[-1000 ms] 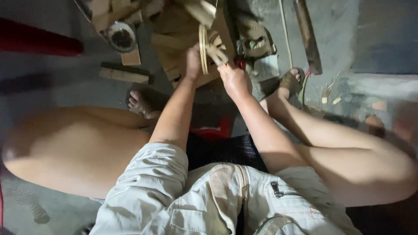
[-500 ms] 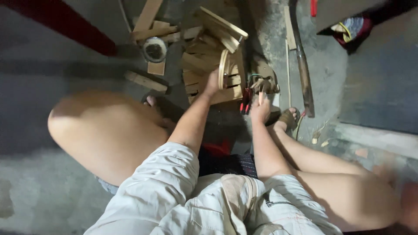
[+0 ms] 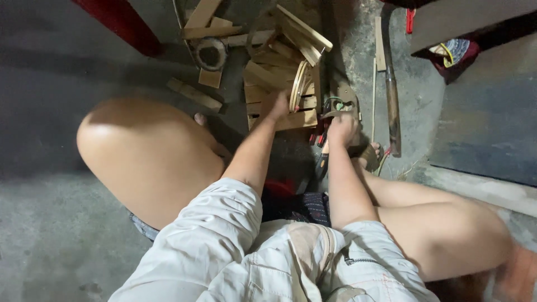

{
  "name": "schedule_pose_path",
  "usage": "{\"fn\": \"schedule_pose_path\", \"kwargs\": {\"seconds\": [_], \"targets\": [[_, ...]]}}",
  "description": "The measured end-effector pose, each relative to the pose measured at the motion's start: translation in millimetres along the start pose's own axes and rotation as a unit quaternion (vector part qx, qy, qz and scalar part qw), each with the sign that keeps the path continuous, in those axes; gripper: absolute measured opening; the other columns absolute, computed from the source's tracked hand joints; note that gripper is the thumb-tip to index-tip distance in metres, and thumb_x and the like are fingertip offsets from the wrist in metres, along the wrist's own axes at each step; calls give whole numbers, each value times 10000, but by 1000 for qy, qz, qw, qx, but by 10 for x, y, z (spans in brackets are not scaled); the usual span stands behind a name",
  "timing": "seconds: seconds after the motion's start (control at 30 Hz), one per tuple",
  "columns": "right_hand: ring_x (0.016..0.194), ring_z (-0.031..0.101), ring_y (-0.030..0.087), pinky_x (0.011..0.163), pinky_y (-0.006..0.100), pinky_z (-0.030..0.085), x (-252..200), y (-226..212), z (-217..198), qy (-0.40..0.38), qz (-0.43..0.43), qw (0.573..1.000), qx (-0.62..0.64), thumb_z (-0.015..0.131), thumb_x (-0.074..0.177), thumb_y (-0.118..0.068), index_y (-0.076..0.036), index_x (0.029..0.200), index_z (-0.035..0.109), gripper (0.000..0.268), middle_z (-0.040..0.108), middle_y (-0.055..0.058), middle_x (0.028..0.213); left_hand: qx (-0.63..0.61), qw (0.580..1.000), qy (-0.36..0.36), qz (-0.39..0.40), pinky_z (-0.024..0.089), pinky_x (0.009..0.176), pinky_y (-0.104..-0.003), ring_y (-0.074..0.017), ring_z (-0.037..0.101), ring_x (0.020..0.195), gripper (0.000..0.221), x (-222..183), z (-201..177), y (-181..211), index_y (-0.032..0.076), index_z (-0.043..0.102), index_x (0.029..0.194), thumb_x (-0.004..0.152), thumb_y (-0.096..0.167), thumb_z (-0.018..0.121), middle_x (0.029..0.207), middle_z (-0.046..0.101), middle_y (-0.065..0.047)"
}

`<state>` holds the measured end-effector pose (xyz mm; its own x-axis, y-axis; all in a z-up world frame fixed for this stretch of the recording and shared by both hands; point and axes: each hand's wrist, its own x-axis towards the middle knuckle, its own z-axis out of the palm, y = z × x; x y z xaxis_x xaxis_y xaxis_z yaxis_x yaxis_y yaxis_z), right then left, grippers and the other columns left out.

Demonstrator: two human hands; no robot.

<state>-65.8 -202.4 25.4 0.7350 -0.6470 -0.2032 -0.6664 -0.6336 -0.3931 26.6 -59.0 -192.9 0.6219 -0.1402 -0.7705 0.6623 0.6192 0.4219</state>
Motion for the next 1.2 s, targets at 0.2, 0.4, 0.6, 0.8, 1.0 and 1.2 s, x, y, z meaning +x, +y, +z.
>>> {"fn": "schedule_pose_path", "kwargs": {"seconds": [0.2,0.4,0.6,0.8,1.0,1.2], "targets": [[1263,606,363,1076,524,471,-524,-1326,-417,-122,-61,948,286,542,1011,-566,-70,1281,649,575,704,178,1271,334,871,-61,355,374,1137,-618,-565,516,1269,373,-2892,351,1247,-225,534,1262,962,-7,580,1209,568,-485],[901,744,164,654,258,583,-490,-1389,233,-248,-111,898,347,763,930,-258,-75,1297,624,434,769,84,968,649,646,89,393,418,435,-257,-110,553,444,342,-1372,-72,807,231,630,584,913,323,614,516,594,64],[667,609,99,579,243,387,-556,-1581,-112,-210,-19,890,404,535,887,-98,-151,780,572,125,710,42,858,559,669,301,386,379,1160,-473,-351,537,1328,426,-1352,-110,1698,84,600,1336,925,164,678,1406,591,-170],[700,626,84,525,183,386,-451,-1378,-166,-241,-71,844,474,549,987,-129,-146,875,566,114,644,31,771,580,710,179,357,381,1171,-593,-392,371,1498,1020,-1299,36,2633,90,232,1615,979,648,802,1650,346,-169],[623,572,172,527,278,464,-276,-1300,-183,-261,-15,780,568,545,970,-43,-55,1004,604,68,601,88,698,494,821,42,282,485,766,-459,-274,666,1003,615,-1509,313,2693,155,416,1513,993,390,647,1144,671,-66],[616,589,199,516,308,475,-176,-1361,-349,-256,-4,756,602,483,986,1,-28,1026,606,132,606,94,699,384,854,99,338,488,730,-402,-235,675,883,338,-1747,541,2581,183,631,1202,928,381,633,1042,707,-52]]}}
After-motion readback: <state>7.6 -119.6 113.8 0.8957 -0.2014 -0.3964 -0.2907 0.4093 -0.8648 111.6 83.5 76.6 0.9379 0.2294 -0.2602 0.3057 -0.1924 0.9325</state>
